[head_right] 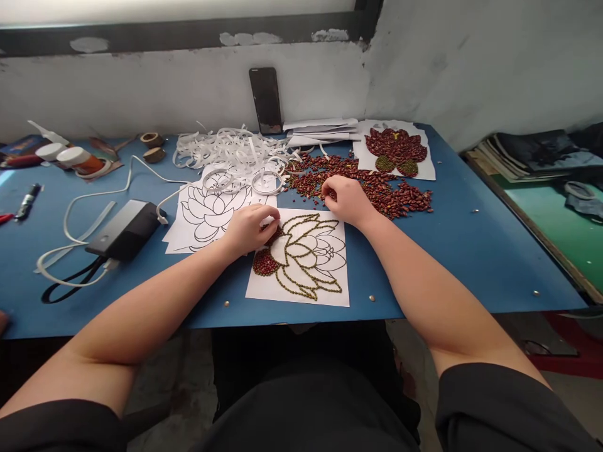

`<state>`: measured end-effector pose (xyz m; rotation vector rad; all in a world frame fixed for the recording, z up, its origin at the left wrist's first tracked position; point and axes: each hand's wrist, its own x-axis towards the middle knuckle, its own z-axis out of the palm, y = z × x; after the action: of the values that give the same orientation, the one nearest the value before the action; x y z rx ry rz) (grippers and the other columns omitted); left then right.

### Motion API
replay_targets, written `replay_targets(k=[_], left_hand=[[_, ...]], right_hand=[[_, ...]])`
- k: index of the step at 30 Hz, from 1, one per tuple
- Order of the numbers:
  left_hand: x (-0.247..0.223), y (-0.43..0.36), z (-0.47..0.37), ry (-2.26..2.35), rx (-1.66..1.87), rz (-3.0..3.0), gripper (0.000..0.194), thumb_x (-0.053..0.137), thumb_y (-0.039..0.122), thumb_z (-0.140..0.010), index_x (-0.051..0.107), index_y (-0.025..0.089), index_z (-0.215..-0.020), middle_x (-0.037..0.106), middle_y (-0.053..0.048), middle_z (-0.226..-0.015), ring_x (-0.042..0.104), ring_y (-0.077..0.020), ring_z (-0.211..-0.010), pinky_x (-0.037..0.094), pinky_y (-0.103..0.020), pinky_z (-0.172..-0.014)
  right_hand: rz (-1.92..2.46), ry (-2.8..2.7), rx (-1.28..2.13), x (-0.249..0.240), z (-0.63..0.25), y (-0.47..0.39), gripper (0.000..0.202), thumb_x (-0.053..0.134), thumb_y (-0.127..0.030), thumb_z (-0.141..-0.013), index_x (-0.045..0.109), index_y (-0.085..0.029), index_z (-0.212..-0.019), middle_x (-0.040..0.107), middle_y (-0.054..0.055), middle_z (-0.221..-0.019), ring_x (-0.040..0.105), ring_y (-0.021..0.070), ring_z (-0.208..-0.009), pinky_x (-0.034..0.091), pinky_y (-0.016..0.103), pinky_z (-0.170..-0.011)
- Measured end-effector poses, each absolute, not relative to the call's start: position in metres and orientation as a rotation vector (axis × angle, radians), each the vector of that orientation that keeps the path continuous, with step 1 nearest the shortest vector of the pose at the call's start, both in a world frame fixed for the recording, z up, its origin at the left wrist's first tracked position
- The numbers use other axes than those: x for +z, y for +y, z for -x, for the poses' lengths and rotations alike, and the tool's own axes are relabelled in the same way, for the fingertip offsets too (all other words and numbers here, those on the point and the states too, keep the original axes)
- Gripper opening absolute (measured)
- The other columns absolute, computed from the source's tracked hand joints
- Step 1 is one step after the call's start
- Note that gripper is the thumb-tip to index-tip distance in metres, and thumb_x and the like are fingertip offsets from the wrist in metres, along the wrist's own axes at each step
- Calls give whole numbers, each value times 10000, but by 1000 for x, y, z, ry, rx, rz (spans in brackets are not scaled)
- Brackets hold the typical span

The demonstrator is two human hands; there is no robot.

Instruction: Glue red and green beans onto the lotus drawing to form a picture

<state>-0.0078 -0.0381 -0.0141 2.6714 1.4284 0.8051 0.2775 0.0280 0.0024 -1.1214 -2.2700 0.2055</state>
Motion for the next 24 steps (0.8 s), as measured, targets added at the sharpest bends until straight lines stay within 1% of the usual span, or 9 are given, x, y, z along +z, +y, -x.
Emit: replay_targets(k=[4,8,13,19,24], left_hand=[[-14,-38,8,1423,805,-2673,162,538,281,-937,685,220,-905,737,-49,-824,678,-209,-767,475,-308,-691],[-15,-39,7,1386,835,-2685,150,540,268,-938,677,219,-902,739,-45,-825,677,-207,-765,479,-309,-701],[-14,-40,6,1405,803,-2685,164,538,279,-945,684,221,-896,736,-41,-815,673,-201,-758,470,-305,-689],[-12,-40,7,1450,785,-2668,177,540,292,-938,697,220,-899,740,-44,-824,672,-197,-765,471,-295,-689],[-12,-39,7,1440,750,-2668,195,534,302,-941,705,215,-909,740,-52,-829,678,-208,-771,473,-303,-683]], right_hand=[[1100,-2316,227,13,-291,11,108,565,-152,-807,651,-213,-834,730,61,-846,649,204,-725,498,321,-714],[1104,-2431,231,13,-316,-9,109,583,-214,-849,690,-216,-873,755,46,-835,655,192,-679,501,317,-676],[1217,-2444,275,7,-341,-18,163,595,-215,-847,733,-233,-932,792,30,-881,707,203,-726,541,333,-734],[1293,-2327,384,9,-348,-18,147,646,-290,-883,771,-259,-953,818,10,-924,764,227,-845,582,346,-839],[1268,-2249,390,8,-348,-20,92,694,-321,-865,766,-268,-888,813,10,-889,754,236,-797,599,373,-814]])
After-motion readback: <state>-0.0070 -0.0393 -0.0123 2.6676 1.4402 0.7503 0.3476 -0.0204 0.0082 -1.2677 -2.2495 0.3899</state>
